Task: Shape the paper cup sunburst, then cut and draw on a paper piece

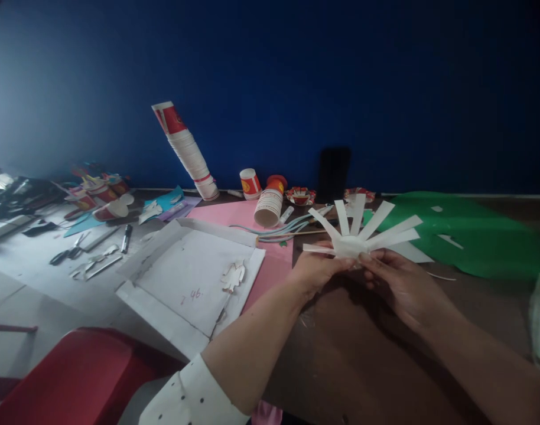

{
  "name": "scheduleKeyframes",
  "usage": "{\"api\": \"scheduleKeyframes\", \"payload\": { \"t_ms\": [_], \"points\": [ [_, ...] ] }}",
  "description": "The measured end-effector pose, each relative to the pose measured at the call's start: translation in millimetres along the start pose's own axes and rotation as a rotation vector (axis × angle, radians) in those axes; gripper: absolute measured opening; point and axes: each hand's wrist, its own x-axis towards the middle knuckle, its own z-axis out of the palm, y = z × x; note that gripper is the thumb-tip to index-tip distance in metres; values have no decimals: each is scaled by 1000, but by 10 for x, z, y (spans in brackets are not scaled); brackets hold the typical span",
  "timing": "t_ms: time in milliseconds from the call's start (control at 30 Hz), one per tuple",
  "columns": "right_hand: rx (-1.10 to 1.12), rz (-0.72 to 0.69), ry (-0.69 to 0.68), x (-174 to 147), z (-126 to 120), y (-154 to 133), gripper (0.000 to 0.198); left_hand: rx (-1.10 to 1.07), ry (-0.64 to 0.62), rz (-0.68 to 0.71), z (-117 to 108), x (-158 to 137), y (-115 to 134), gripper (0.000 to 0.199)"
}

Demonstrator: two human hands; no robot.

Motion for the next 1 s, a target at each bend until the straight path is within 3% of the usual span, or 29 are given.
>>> {"api": "scheduleKeyframes", "payload": {
  "t_ms": [167,333,567,767,1000],
  "points": [
    [31,33,33,-20,45,11,51,15,76,-1,-2,0,-3,49],
    [47,22,58,-50,96,10,56,-8,58,-17,27,-18,25,46],
    [-26,-16,84,18,11,15,46,24,118,-7,14,32,7,31],
    [61,21,55,12,-4,-3,44,3,217,-46,43,20,36,27],
    [-117,-51,21,1,8,29,41,-27,187,-67,16,19,40,30]
  ]
}}
